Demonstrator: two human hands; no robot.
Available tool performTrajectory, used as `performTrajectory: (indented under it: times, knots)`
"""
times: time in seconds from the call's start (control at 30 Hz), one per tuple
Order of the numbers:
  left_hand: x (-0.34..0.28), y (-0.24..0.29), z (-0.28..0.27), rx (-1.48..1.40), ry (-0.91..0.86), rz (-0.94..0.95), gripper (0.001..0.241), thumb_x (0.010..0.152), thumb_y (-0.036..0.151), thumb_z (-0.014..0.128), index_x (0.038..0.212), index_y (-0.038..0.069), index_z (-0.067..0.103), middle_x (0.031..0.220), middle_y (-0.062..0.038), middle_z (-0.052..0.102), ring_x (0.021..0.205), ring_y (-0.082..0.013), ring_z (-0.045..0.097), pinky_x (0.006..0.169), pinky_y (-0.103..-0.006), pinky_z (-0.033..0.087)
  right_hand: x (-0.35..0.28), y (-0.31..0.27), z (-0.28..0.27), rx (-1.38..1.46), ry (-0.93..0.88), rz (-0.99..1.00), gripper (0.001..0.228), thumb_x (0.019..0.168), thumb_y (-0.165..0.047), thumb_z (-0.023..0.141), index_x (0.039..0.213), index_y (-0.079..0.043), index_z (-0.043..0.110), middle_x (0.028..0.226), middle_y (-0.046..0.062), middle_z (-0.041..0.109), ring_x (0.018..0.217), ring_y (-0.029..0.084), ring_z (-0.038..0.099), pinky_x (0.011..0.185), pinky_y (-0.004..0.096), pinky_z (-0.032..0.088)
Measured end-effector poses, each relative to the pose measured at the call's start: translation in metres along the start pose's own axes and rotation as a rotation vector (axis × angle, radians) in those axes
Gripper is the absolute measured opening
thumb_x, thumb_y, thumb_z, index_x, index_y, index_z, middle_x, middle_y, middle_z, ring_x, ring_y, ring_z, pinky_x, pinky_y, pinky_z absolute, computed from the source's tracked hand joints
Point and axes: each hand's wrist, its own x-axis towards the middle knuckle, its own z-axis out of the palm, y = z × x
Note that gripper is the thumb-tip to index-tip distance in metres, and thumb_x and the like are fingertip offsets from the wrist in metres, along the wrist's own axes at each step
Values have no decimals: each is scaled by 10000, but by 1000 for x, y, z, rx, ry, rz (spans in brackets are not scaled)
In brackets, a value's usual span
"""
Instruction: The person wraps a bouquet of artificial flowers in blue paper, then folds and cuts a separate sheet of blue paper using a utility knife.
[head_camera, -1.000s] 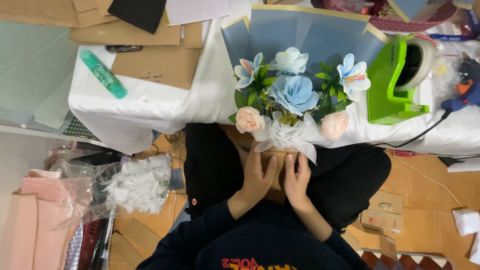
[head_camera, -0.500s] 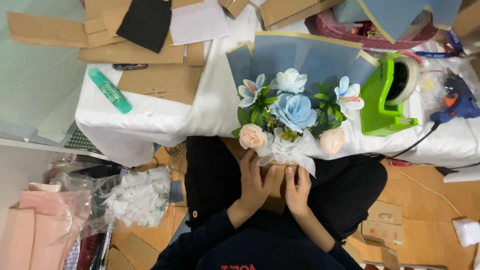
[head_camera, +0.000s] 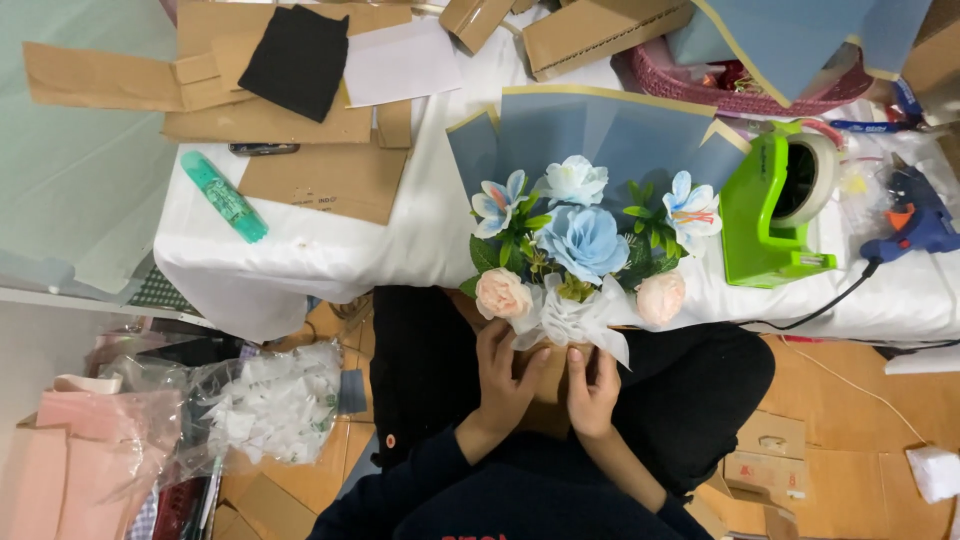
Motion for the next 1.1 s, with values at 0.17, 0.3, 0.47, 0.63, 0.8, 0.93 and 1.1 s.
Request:
performTrajectory:
  times: [0.17, 0.3, 0.47, 0.63, 0.8, 0.93, 1.1]
  knots:
    - [-5, -4, 3, -42, -23, -43, 477, 938, 176, 778, 1341, 6, 587, 1348, -186, 493, 1233, -367, 524, 1026, -493, 443, -8, 10, 0, -2, 36, 30, 478, 950, -23, 701, 1404, 75, 587, 1332, 225, 670, 1311, 321, 582, 1087, 490, 453]
    - [-11, -5, 1, -8, -39, -62, 486, 940, 175, 774, 1355, 13, 582, 1340, -164, 483, 1218, -355, 507, 1027, -489, 430, -17, 31, 2, 18, 54, 34, 461, 927, -25, 730, 1363, 81, 624, 1284, 220, 702, 1272, 315, 615, 1051, 479, 479]
    - [-12, 0, 2, -32, -35, -147, 527, 933, 183, 790, 1385, 24, 570, 1246, -128, 491, 1143, -309, 523, 1003, -459, 437, 25, -63, -1, -31, 56, 6, 298, 917, -43, 771, 1197, 46, 727, 1060, 138, 776, 1072, 242, 716, 951, 437, 534]
    - [-10, 6, 0, -87, -66, -195, 589, 952, 151, 757, 1465, 25, 495, 1317, -137, 445, 1234, -315, 474, 1052, -475, 399, 25, -69, 0, 22, 38, 88, 235, 941, -65, 748, 1155, 9, 685, 1072, 127, 730, 1053, 196, 653, 936, 397, 493]
    - [-7, 3, -1, -334, -83, -393, 997, 873, 186, 850, 1616, 31, 203, 1482, -186, 314, 1411, -339, 330, 1174, -560, 272, 8, -28, -5, 322, 51, 253, 817, 907, 16, 710, 1593, 4, 266, 1587, 175, 405, 1472, 245, 341, 1229, 479, 256]
    - [-6, -6, -6, -557, -291, -687, 1072, 805, 232, 917, 1617, 66, 237, 1550, -174, 402, 1468, -308, 366, 1229, -530, 261, -13, 23, -18, 279, -154, 289, 683, 941, -83, 687, 1543, 7, 378, 1510, 183, 503, 1400, 278, 462, 1168, 502, 361]
    - [-8, -21, -28, -467, -155, -758, 964, 792, 200, 925, 1568, 101, 361, 1515, -118, 503, 1403, -249, 472, 1201, -489, 342, 50, -35, -31, 142, -276, 46, 584, 959, -139, 658, 1480, 52, 473, 1473, 276, 547, 1383, 405, 491, 1111, 560, 410]
